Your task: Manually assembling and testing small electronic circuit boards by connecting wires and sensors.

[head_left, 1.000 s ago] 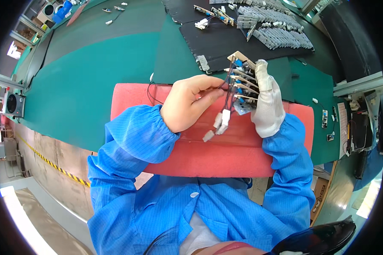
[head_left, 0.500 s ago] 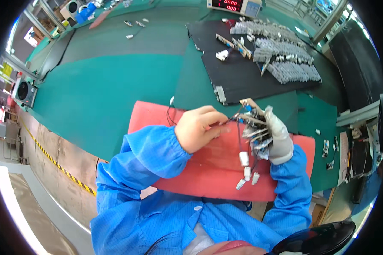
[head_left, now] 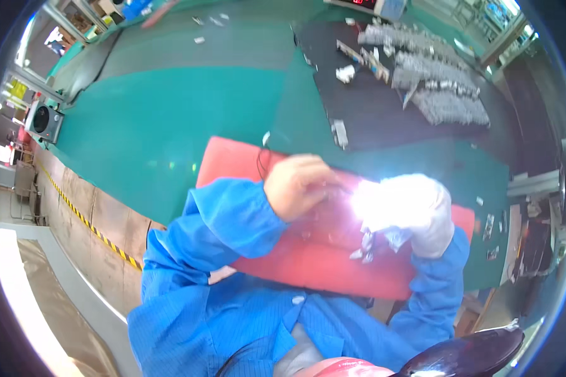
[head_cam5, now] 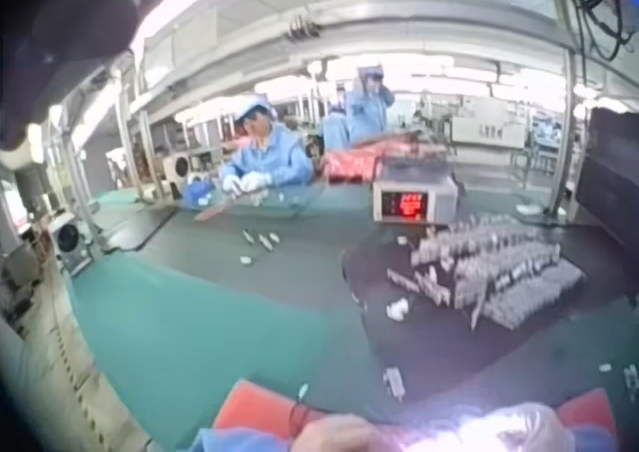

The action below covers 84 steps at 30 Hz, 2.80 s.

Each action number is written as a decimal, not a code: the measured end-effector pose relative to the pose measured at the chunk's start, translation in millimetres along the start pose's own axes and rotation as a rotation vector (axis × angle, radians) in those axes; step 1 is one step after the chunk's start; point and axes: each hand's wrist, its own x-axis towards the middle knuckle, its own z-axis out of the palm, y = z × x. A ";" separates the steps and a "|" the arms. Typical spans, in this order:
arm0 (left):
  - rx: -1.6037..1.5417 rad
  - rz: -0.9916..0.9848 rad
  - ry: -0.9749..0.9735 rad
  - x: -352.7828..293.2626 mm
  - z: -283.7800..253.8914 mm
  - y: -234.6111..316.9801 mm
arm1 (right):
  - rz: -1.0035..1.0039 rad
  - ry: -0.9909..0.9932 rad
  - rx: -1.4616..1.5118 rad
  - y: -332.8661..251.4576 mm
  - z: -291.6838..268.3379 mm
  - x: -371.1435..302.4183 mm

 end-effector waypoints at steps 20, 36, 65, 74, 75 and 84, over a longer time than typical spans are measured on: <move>0.028 0.063 0.058 -2.7 4.9 -10.2 | 0.477 0.206 0.065 7.2 -0.1 28.5; 0.031 0.069 -0.060 -3.9 -3.5 -8.7 | 0.511 0.284 0.207 7.2 3.1 26.0; -0.436 -0.390 0.164 30.3 -12.0 -19.4 | 0.070 -0.129 0.469 6.4 -3.7 17.1; -0.512 -0.313 0.034 20.8 16.7 12.9 | 0.108 -0.317 0.329 -2.0 0.8 19.3; -0.522 -0.345 0.046 20.8 16.6 13.5 | 0.107 -0.315 0.337 -2.6 2.8 17.6; -0.387 -0.326 0.146 17.2 12.9 13.3 | 0.112 -0.242 0.219 4.5 5.6 16.0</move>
